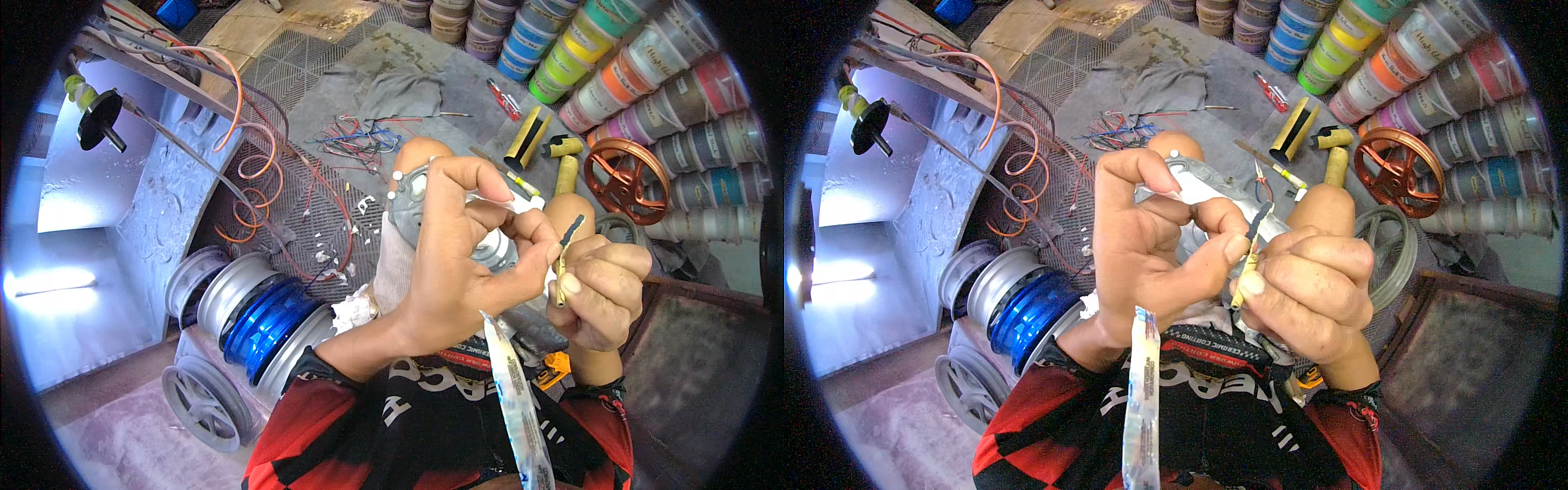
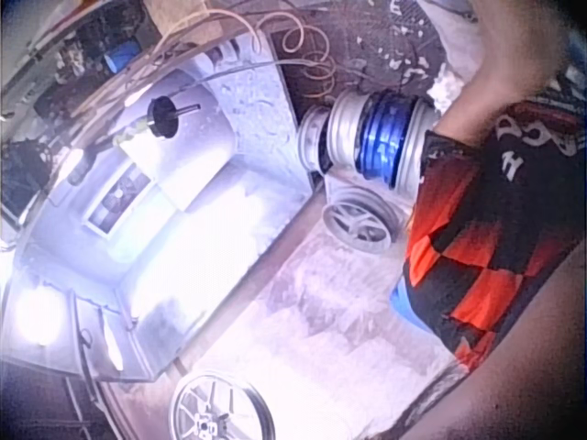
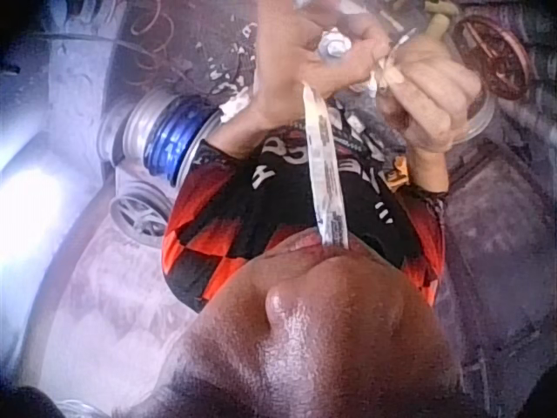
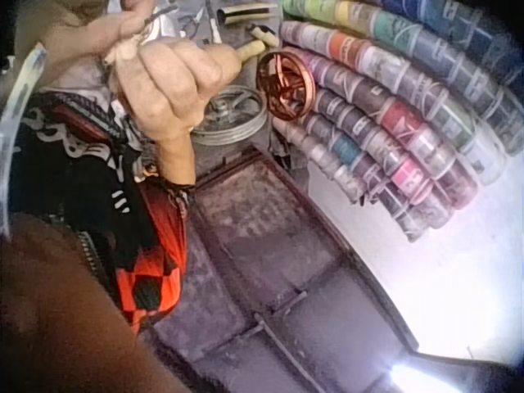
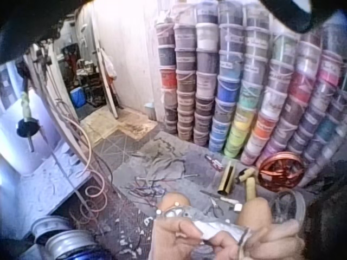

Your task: The person sits on the floor and works on a silver engine part resting on their lap. They apply white tape to several small holes and openings, then use a dark abrasive sheet to sand or clean the surface of the part.

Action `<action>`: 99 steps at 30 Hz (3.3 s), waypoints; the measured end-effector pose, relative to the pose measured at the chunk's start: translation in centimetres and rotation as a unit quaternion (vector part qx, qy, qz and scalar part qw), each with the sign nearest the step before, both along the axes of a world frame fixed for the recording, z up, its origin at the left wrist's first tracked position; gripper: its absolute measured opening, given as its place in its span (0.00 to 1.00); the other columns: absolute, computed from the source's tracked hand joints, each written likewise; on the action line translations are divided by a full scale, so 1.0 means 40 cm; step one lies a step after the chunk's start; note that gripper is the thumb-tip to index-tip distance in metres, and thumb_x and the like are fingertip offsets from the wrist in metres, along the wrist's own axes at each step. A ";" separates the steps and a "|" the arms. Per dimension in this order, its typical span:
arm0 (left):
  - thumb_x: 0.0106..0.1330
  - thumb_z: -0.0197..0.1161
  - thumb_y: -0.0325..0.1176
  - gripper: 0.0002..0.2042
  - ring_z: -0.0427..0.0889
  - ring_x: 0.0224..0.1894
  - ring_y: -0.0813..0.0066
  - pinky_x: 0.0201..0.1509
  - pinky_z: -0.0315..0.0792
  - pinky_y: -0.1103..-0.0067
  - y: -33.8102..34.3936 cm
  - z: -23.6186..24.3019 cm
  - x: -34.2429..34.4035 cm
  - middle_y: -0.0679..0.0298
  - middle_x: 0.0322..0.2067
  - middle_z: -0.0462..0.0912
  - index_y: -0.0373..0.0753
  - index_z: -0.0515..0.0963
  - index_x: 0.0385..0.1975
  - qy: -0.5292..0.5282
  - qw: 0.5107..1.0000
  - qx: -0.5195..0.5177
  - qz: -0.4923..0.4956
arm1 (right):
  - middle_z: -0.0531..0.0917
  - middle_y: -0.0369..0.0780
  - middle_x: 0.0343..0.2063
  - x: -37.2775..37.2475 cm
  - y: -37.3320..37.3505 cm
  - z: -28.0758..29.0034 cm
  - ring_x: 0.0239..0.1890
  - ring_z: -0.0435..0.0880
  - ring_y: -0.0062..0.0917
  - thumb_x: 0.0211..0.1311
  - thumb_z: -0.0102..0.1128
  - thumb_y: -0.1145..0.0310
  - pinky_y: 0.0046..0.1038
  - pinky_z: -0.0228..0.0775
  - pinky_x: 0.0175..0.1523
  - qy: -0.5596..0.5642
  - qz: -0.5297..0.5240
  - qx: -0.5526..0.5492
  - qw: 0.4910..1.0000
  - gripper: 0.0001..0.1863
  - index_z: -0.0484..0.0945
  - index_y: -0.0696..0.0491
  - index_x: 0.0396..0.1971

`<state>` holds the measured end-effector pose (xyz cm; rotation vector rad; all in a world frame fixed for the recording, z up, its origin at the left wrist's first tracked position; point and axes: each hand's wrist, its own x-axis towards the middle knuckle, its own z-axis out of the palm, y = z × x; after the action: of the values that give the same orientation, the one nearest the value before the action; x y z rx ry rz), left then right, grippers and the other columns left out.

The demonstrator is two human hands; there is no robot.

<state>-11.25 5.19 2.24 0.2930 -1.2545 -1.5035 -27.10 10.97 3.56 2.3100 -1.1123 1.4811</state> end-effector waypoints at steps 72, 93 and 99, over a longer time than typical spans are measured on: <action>0.56 0.73 0.15 0.55 0.88 0.32 0.58 0.40 0.85 0.66 -0.070 -0.011 0.088 0.45 0.33 0.85 0.55 0.36 0.72 -0.197 0.898 -0.389 0.059 | 0.85 0.39 0.31 0.004 0.023 -0.021 0.30 0.84 0.19 0.69 0.65 0.72 0.21 0.79 0.36 -0.627 0.261 0.528 0.510 0.09 0.81 0.61 0.44; 0.56 0.75 0.17 0.42 0.86 0.48 0.58 0.46 0.83 0.72 -0.047 -0.074 0.051 0.43 0.50 0.80 0.43 0.57 0.69 -0.043 0.963 -0.259 0.055 | 0.80 0.42 0.35 0.037 0.032 -0.023 0.33 0.78 0.23 0.68 0.60 0.77 0.24 0.70 0.38 -0.310 0.018 0.314 0.897 0.05 0.77 0.63 0.39; 0.53 0.77 0.22 0.17 0.79 0.56 0.58 0.51 0.78 0.73 -0.068 0.011 0.078 0.48 0.58 0.72 0.37 0.84 0.43 -0.166 0.957 -0.207 0.114 | 0.80 0.44 0.33 -0.002 0.020 -0.018 0.33 0.79 0.29 0.65 0.62 0.79 0.27 0.71 0.38 -0.229 -0.091 0.218 0.944 0.06 0.77 0.64 0.39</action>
<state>-8.14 2.48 2.68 0.4065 -1.7041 -0.9873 -27.17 11.78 2.85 2.0702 -1.8913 1.9095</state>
